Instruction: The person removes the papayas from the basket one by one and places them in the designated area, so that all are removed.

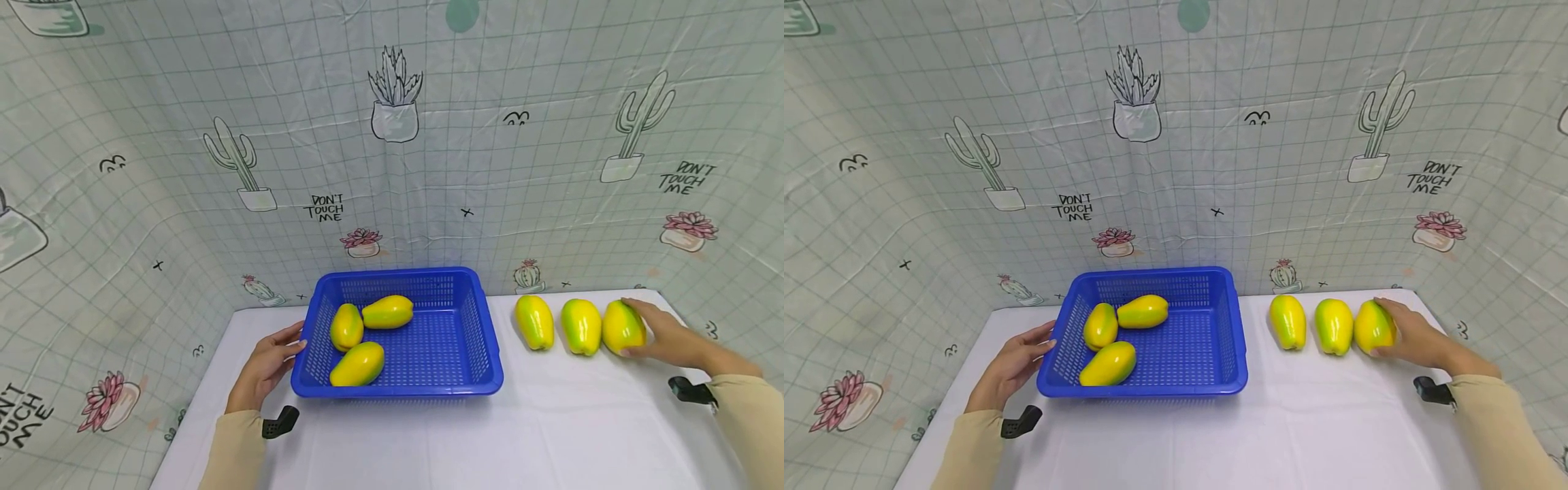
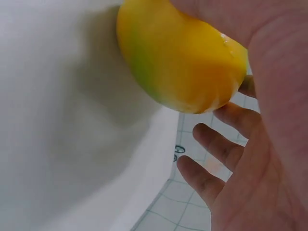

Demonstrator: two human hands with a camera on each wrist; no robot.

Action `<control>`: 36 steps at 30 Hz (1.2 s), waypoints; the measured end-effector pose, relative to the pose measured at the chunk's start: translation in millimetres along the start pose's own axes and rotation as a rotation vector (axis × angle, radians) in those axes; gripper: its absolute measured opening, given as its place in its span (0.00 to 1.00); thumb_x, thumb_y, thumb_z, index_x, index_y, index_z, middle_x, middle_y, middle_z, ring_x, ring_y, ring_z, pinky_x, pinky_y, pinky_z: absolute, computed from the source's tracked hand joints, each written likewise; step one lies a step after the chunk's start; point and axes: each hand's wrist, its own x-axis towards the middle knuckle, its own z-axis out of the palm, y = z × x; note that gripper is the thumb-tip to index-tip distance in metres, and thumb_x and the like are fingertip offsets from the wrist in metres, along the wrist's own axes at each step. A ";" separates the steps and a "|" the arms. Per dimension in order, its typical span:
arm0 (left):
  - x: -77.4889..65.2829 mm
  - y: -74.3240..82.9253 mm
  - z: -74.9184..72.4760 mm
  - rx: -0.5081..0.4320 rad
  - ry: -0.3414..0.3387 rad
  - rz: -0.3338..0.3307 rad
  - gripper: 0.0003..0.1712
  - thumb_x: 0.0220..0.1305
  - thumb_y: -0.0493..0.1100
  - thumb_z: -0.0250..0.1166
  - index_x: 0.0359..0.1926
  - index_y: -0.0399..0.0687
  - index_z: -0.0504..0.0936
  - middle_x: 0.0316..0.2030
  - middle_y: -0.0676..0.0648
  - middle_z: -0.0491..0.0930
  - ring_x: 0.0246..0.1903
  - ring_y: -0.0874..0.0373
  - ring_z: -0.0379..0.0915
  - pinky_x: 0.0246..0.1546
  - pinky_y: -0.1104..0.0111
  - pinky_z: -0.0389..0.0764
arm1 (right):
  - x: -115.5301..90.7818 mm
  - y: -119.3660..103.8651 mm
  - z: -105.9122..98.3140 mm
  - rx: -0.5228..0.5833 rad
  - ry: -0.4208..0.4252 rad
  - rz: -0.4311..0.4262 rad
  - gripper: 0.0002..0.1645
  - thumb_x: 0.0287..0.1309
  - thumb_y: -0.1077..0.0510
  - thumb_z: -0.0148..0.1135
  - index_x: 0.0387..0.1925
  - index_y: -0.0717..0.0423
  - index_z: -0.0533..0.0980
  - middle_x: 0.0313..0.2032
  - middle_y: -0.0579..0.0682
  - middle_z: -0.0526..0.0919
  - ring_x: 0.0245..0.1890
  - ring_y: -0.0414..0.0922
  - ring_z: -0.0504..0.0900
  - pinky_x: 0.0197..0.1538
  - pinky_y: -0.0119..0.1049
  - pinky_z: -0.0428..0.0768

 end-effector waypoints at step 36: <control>0.5 -0.8 -0.2 -0.004 0.001 -0.004 0.34 0.77 0.33 0.60 0.80 0.41 0.64 0.76 0.33 0.63 0.50 0.58 0.75 0.44 0.78 0.79 | 3.5 10.2 -0.6 0.025 -0.024 -0.002 0.65 0.49 0.59 0.82 0.74 0.82 0.50 0.69 0.86 0.56 0.66 0.82 0.55 0.64 0.83 0.54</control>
